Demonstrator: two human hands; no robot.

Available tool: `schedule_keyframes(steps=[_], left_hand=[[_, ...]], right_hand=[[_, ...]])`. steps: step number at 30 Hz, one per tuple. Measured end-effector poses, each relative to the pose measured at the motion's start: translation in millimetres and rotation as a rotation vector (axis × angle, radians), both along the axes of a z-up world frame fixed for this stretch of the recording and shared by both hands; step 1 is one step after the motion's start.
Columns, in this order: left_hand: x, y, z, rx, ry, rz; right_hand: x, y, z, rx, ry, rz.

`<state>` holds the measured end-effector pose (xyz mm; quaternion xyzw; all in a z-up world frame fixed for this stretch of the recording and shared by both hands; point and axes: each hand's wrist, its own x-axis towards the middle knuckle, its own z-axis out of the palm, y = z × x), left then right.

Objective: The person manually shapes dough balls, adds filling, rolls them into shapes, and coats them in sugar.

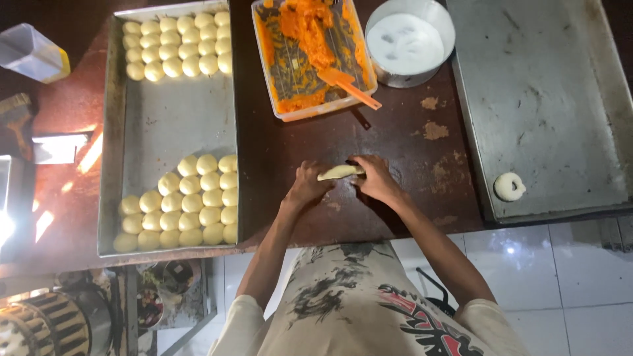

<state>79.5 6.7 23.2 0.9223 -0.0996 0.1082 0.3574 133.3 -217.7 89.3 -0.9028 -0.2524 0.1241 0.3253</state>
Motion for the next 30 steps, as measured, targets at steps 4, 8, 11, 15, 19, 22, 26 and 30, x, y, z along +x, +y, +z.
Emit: schedule_keyframes(steps=[4, 8, 11, 15, 19, 22, 26, 30], left_hand=[[28, -15, 21, 0.0, 0.203, 0.037], [50, -45, 9, -0.565, 0.251, 0.116], [71, -43, -27, -0.289, 0.145, 0.144], [77, -40, -43, 0.025, 0.038, 0.089], [83, -38, -55, 0.411, 0.094, 0.129], [77, -36, -40, 0.71, 0.207, 0.093], [64, -32, -26, 0.613, 0.213, 0.032], [48, -33, -32, 0.606, 0.122, -0.022]], right_hand=[[13, 24, -44, 0.168, -0.051, -0.041], [22, 61, -53, 0.523, 0.167, -0.257], [35, 76, -63, 0.521, 0.205, -0.306], [47, 77, -84, 0.245, 0.044, -0.225], [53, 76, -84, 0.167, 0.007, -0.181], [49, 79, -75, 0.018, 0.011, -0.139], [38, 75, -67, -0.148, -0.097, -0.059], [21, 64, -63, -0.176, -0.123, -0.03]])
